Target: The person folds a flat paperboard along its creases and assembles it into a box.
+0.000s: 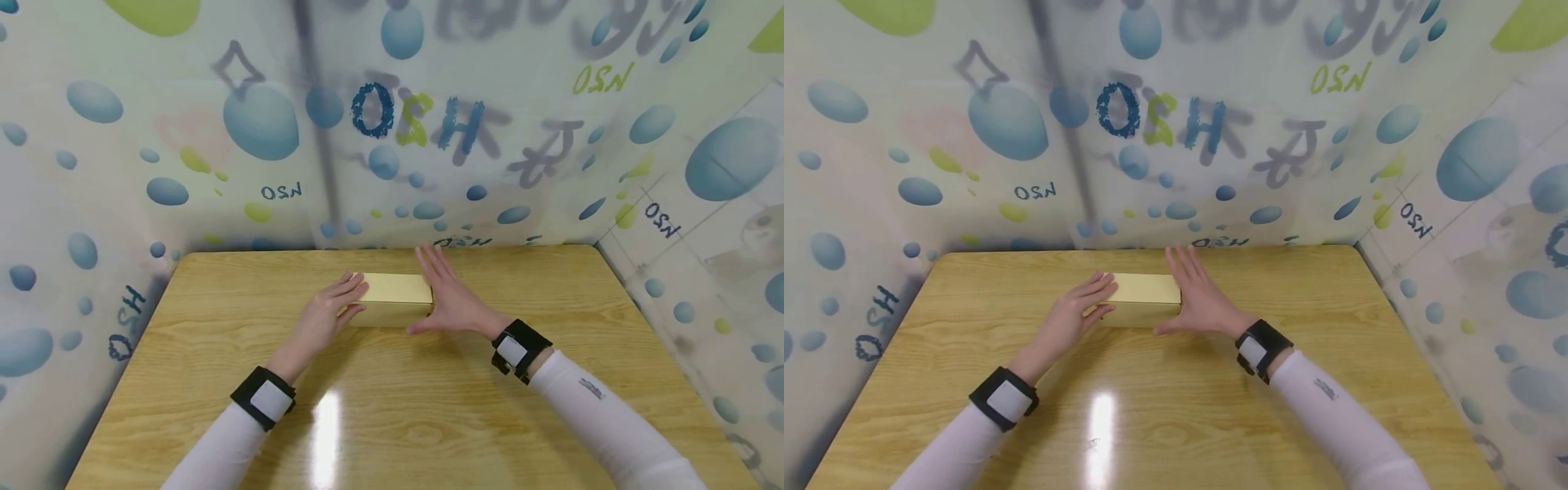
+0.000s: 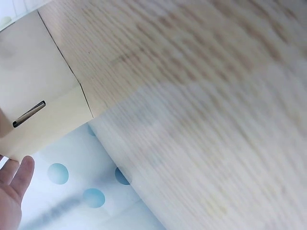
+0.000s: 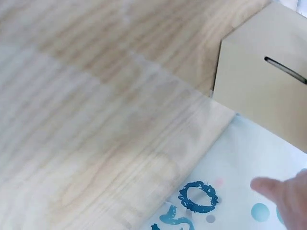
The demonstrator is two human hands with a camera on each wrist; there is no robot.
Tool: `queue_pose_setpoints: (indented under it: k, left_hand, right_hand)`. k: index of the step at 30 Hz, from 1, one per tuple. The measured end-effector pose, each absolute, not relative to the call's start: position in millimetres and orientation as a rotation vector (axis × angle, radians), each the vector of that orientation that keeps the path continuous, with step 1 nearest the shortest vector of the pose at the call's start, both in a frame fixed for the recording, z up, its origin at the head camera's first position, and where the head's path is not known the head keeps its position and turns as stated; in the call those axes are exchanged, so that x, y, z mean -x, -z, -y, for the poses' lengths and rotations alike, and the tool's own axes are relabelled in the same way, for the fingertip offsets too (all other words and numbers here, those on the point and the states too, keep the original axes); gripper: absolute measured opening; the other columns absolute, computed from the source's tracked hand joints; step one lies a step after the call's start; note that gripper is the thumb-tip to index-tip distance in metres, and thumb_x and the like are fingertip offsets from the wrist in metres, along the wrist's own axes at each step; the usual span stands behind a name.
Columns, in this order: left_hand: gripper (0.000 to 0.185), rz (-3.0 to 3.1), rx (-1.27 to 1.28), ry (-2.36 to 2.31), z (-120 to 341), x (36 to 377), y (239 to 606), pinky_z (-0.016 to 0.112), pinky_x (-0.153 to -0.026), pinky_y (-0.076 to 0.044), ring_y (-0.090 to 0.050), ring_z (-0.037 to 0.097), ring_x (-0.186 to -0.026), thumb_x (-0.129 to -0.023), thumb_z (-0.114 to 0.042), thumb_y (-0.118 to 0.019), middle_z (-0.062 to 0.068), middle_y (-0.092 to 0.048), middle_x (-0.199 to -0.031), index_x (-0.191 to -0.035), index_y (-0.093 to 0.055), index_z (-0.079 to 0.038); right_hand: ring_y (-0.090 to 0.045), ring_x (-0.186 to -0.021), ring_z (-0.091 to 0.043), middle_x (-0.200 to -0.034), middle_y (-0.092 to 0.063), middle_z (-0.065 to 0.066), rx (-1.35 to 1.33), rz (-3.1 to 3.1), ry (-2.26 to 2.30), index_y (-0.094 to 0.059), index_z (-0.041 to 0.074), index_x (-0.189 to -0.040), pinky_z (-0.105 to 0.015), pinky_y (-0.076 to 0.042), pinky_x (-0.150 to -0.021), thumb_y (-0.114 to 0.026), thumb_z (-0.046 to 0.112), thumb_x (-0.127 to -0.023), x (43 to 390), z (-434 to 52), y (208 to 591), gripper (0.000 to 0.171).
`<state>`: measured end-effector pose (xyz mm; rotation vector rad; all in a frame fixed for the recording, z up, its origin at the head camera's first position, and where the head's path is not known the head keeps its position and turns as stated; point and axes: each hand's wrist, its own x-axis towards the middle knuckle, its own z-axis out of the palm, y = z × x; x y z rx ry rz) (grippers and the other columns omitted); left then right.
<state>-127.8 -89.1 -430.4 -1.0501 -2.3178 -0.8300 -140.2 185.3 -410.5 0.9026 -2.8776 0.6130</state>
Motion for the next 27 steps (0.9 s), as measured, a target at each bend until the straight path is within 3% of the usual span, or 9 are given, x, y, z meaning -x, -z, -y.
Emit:
queue_pose_setpoints:
  k: [4,6,8,10,12,16,20,23,27]
  left_hand:
    - [0.043,2.32,1.047,0.827,88.8,128.0,430.7,0.033,-0.091,-0.038,-0.043,0.028,-0.117,-0.078,-0.011,-0.068,0.012,-0.05,-0.125,-0.119,-0.057,-0.006]
    - [0.043,2.319,1.046,0.823,88.5,128.1,431.3,0.033,-0.091,-0.039,-0.043,0.028,-0.117,-0.078,-0.012,-0.068,0.011,-0.05,-0.125,-0.119,-0.057,-0.006]
    - [0.044,2.321,1.04,0.822,88.3,127.9,432.0,0.033,-0.091,-0.039,-0.043,0.028,-0.117,-0.078,-0.012,-0.068,0.011,-0.049,-0.125,-0.12,-0.057,-0.006]
    - [0.044,2.331,1.029,0.824,88.1,127.4,432.5,0.033,-0.091,-0.039,-0.042,0.027,-0.118,-0.078,-0.013,-0.068,0.011,-0.049,-0.126,-0.12,-0.057,-0.006]
    - [0.044,2.35,1.012,0.836,88.1,126.6,432.3,0.032,-0.091,-0.039,-0.042,0.026,-0.119,-0.078,-0.014,-0.068,0.011,-0.049,-0.126,-0.12,-0.057,-0.006]
    - [0.05,2.421,0.959,0.886,87.1,126.7,427.6,0.034,-0.093,-0.037,-0.038,0.023,-0.122,-0.078,-0.024,-0.069,0.007,-0.045,-0.13,-0.123,-0.054,-0.009]
    - [0.095,2.57,0.881,0.86,91.0,131.5,420.9,0.048,-0.096,-0.03,-0.007,0.025,-0.133,-0.066,-0.05,-0.071,0.003,-0.013,-0.147,-0.142,-0.024,-0.018]
    - [0.124,2.683,0.837,0.819,94.5,136.5,417.1,0.057,-0.094,-0.023,0.018,0.027,-0.13,-0.053,-0.065,-0.07,0.002,0.017,-0.147,-0.144,0.004,-0.024]
    - [0.132,2.77,0.835,0.832,96.2,141.9,413.9,0.06,-0.094,-0.02,0.025,0.025,-0.128,-0.049,-0.069,-0.07,0.0,0.025,-0.144,-0.141,0.014,-0.027]
  right_hand:
    - [0.005,-0.133,-0.023,-0.148,0.01,0.001,-0.915,2.948,-0.706,0.008,0.02,-0.143,-0.051,-0.029,-0.096,-0.07,0.068,-0.052,145.6,-182.6,407.1,0.129]
    - [-0.013,-0.132,-0.024,-0.148,-0.006,-0.003,-0.919,2.981,-0.733,-0.001,0.02,-0.144,-0.046,-0.033,-0.094,-0.071,0.063,-0.056,147.6,-181.5,406.4,0.121]
    - [-0.035,-0.121,-0.021,-0.14,-0.027,-0.004,-0.911,3.011,-0.753,-0.016,0.019,-0.143,-0.04,-0.039,-0.088,-0.072,0.059,-0.06,148.8,-180.7,406.3,0.107]
    - [-0.047,-0.103,-0.017,-0.126,-0.042,-0.002,-0.909,3.022,-0.765,-0.03,0.017,-0.137,-0.035,-0.043,-0.08,-0.072,0.055,-0.063,149.8,-179.9,406.1,0.093]
    - [-0.049,-0.089,-0.011,-0.113,-0.048,0.003,-0.906,3.026,-0.756,-0.038,0.017,-0.131,-0.029,-0.044,-0.071,-0.071,0.054,-0.065,151.2,-178.9,406.4,0.082]
    - [-0.048,-0.084,-0.008,-0.11,-0.048,0.007,-0.905,3.024,-0.72,-0.039,0.019,-0.13,-0.026,-0.043,-0.068,-0.071,0.055,-0.064,153.3,-180.2,405.3,0.081]
    - [-0.049,-0.085,-0.01,-0.111,-0.048,0.005,-0.932,3.007,-0.713,-0.039,0.018,-0.13,-0.028,-0.043,-0.069,-0.07,0.056,-0.065,154.3,-180.7,405.8,0.081]
    - [-0.049,-0.086,-0.01,-0.112,-0.048,0.004,-0.94,3.006,-0.702,-0.039,0.017,-0.13,-0.028,-0.043,-0.071,-0.07,0.056,-0.065,153.8,-180.8,406.8,0.081]
    - [-0.048,-0.087,-0.01,-0.112,-0.048,0.004,-0.935,3.01,-0.705,-0.039,0.016,-0.13,-0.028,-0.043,-0.071,-0.07,0.055,-0.066,152.7,-180.7,407.8,0.082]
